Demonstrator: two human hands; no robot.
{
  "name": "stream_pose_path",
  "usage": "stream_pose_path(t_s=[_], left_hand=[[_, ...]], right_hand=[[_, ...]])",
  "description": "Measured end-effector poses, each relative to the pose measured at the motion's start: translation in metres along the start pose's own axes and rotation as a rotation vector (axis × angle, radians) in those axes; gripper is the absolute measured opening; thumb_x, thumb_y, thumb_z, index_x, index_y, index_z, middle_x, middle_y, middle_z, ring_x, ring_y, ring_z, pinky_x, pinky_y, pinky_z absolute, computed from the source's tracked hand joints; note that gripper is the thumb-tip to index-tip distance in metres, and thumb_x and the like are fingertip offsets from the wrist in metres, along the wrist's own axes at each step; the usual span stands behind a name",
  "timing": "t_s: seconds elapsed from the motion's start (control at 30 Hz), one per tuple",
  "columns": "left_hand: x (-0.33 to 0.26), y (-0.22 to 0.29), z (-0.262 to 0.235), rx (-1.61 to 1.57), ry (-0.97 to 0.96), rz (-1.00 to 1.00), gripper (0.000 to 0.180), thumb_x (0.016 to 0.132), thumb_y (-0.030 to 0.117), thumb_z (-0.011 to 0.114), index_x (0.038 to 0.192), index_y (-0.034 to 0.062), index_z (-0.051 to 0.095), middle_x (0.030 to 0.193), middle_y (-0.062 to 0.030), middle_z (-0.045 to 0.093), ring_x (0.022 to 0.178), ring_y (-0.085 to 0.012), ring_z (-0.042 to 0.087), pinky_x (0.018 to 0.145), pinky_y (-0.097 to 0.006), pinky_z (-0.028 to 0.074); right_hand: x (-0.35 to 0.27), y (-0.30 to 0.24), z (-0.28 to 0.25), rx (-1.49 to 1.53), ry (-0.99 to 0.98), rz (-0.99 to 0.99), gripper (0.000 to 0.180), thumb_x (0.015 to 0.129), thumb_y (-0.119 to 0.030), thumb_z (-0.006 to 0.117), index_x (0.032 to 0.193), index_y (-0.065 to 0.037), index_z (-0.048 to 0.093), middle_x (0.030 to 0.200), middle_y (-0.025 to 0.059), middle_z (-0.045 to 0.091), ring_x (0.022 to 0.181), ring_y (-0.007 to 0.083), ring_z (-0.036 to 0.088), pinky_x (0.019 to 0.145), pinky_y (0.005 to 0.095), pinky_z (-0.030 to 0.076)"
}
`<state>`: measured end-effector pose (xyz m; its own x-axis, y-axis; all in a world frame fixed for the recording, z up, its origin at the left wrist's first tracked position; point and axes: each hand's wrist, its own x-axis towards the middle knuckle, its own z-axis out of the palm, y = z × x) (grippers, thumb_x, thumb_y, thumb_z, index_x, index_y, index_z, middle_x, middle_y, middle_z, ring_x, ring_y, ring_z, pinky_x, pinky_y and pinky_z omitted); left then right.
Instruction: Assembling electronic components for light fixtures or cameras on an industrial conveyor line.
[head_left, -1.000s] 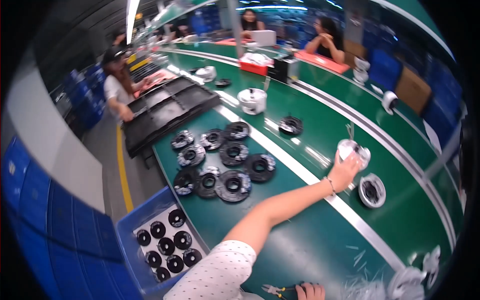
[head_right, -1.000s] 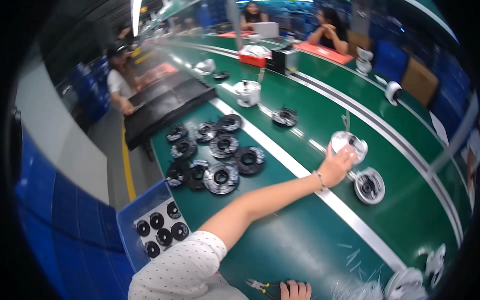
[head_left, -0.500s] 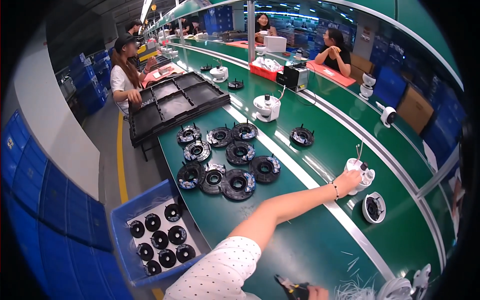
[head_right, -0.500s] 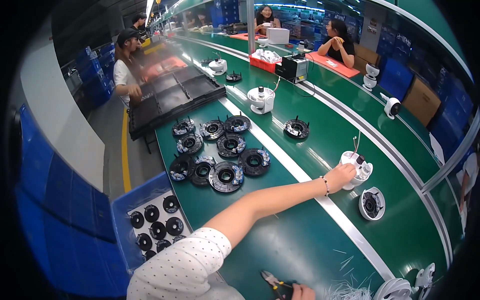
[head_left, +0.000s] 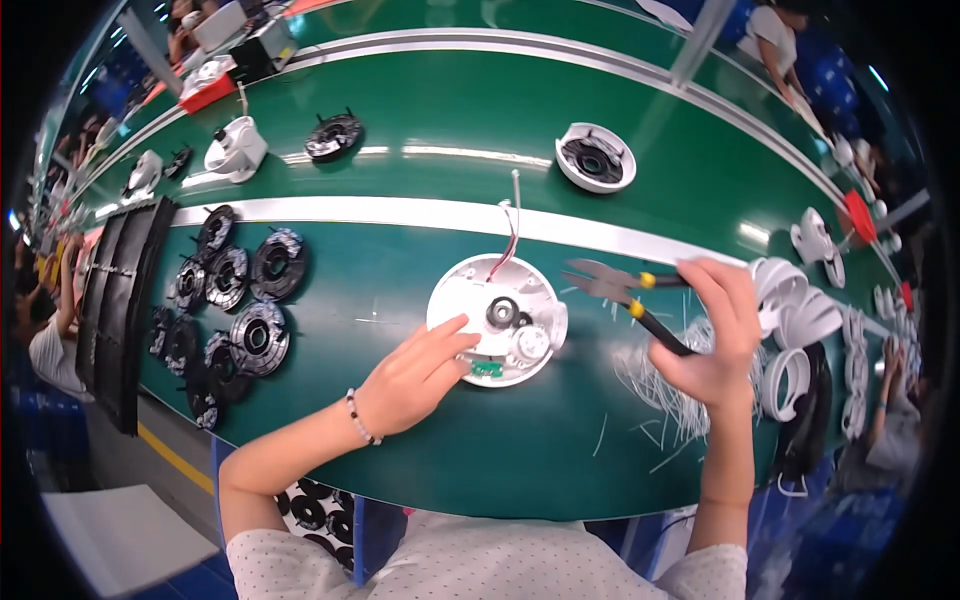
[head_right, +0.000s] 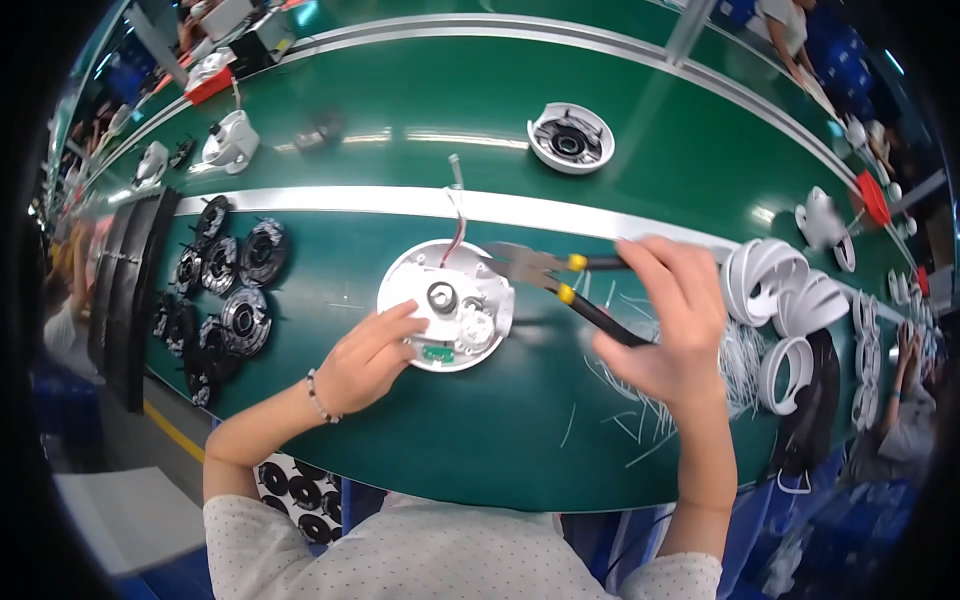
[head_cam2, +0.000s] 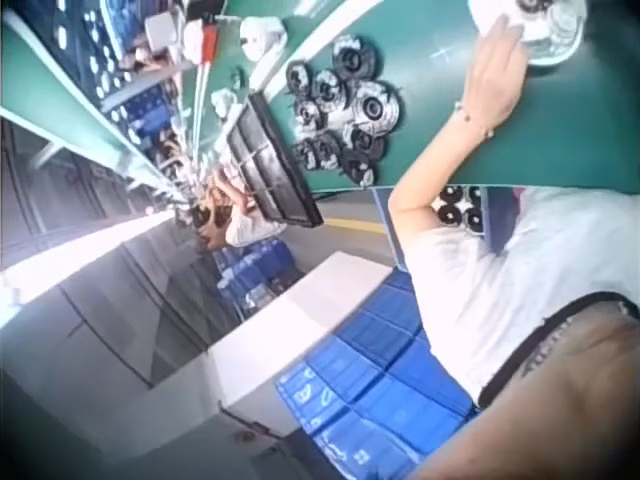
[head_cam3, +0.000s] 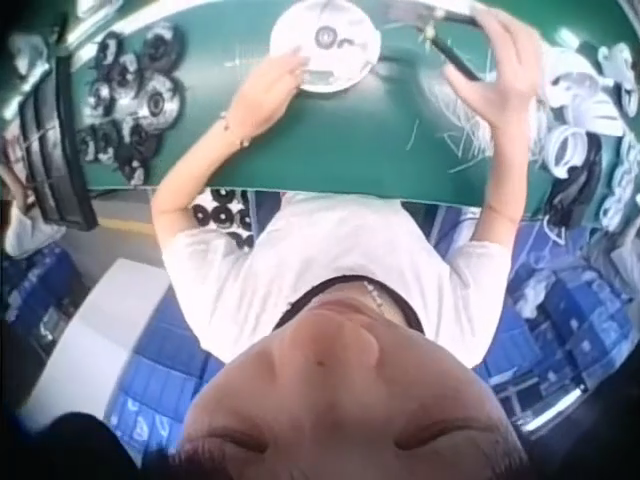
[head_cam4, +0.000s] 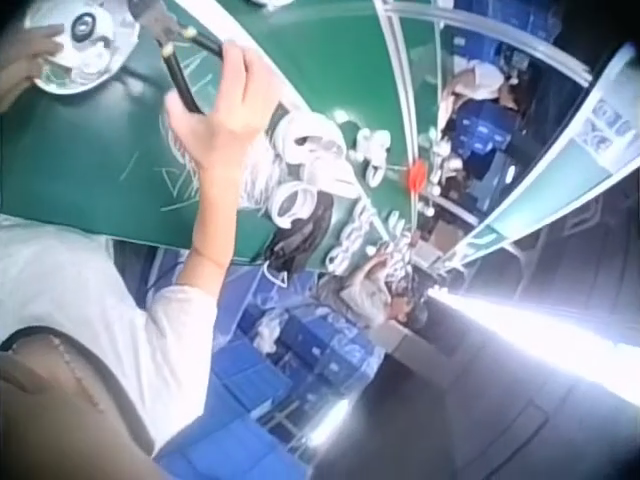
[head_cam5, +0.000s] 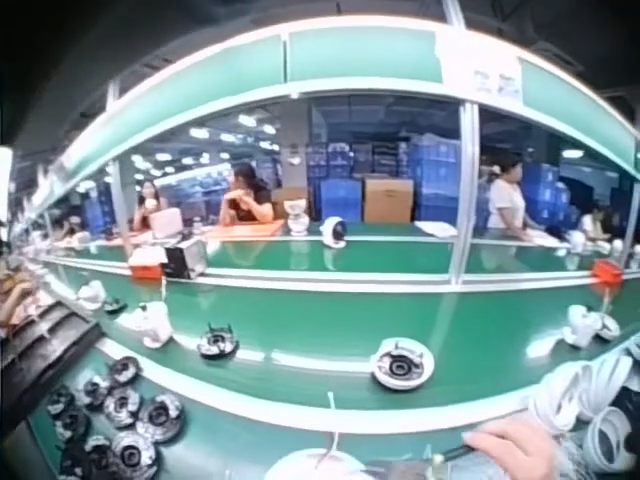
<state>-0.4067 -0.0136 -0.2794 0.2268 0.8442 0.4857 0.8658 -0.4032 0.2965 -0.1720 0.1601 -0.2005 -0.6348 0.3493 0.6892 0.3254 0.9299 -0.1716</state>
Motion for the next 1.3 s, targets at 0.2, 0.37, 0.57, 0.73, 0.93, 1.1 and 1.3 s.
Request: stream_pose_path(t_s=[0.2, 0.37, 0.57, 0.73, 0.93, 1.1, 1.3], left_hand=[[0.0, 0.013, -0.014, -0.158, 0.052, -0.062, 0.022, 0.062, 0.009, 0.069, 0.076, 0.0026, 0.054, 0.096, -0.01, 0.058, 0.097, -0.0265, 0.056, 0.066, -0.031, 0.049], [0.027, -0.002, -0.026, 0.078, 0.217, -0.329, 0.022, 0.062, 0.013, 0.07, 0.076, 0.0046, 0.056, 0.086, -0.0074, 0.056, 0.073, -0.0233, 0.053, 0.058, -0.031, 0.045], [0.033, -0.014, -0.017, 0.06, 0.065, -0.346, 0.015, 0.065, 0.009, 0.067, 0.068, 0.0039, 0.053, 0.091, -0.0068, 0.054, 0.082, -0.0236, 0.051, 0.062, -0.033, 0.044], [0.045, -0.017, -0.018, 0.005, 0.144, -0.339, 0.011, 0.068, 0.006, 0.064, 0.069, 0.003, 0.053, 0.093, -0.0081, 0.054, 0.082, -0.0253, 0.051, 0.065, -0.033, 0.044], [0.048, -0.018, -0.015, -0.031, 0.183, -0.305, 0.01, 0.069, 0.005, 0.062, 0.069, 0.0029, 0.052, 0.091, -0.0071, 0.054, 0.08, -0.0241, 0.052, 0.062, -0.032, 0.044], [0.045, -0.025, -0.015, -0.155, 0.357, -0.337, 0.006, 0.07, 0.001, 0.06, 0.074, 0.0013, 0.055, 0.085, -0.0085, 0.058, 0.073, -0.0201, 0.056, 0.058, -0.028, 0.046], [0.072, 0.002, -0.039, -0.461, 0.516, 0.154, 0.017, 0.068, -0.005, 0.058, 0.084, 0.0006, 0.058, 0.076, -0.0086, 0.061, 0.06, -0.0174, 0.058, 0.056, -0.029, 0.047]], right_hand=[[0.008, -0.005, 0.022, 0.031, -0.234, -0.107, 0.055, 0.04, -0.009, 0.068, 0.092, -0.001, 0.055, 0.087, 0.0088, 0.052, 0.076, 0.0249, 0.049, 0.063, 0.0346, 0.039], [0.013, -0.015, 0.034, -0.037, -0.365, -0.163, 0.055, 0.041, -0.012, 0.071, 0.093, -0.002, 0.054, 0.09, 0.008, 0.05, 0.079, 0.0225, 0.047, 0.063, 0.0326, 0.037], [0.021, -0.02, 0.041, -0.065, -0.416, -0.2, 0.053, 0.044, -0.011, 0.071, 0.093, -0.001, 0.054, 0.086, 0.0079, 0.048, 0.079, 0.0219, 0.045, 0.065, 0.0318, 0.036], [0.025, -0.023, 0.044, -0.063, -0.477, -0.16, 0.054, 0.042, -0.008, 0.069, 0.093, -0.001, 0.055, 0.091, 0.0097, 0.05, 0.081, 0.0248, 0.047, 0.068, 0.0347, 0.038], [0.024, -0.024, 0.047, -0.102, -0.492, -0.208, 0.054, 0.042, -0.01, 0.07, 0.093, -0.002, 0.055, 0.087, 0.0081, 0.052, 0.074, 0.0238, 0.048, 0.064, 0.0336, 0.041], [0.012, -0.014, 0.035, -0.021, -0.405, -0.12, 0.05, 0.044, -0.012, 0.071, 0.091, -0.003, 0.055, 0.078, 0.0072, 0.054, 0.065, 0.0224, 0.05, 0.058, 0.0324, 0.043], [-0.001, -0.003, -0.02, 0.055, 0.251, 0.253, 0.047, 0.053, 0.002, 0.062, 0.099, 0.001, 0.056, 0.089, 0.0091, 0.059, 0.073, 0.0138, 0.054, 0.062, 0.0235, 0.042]])
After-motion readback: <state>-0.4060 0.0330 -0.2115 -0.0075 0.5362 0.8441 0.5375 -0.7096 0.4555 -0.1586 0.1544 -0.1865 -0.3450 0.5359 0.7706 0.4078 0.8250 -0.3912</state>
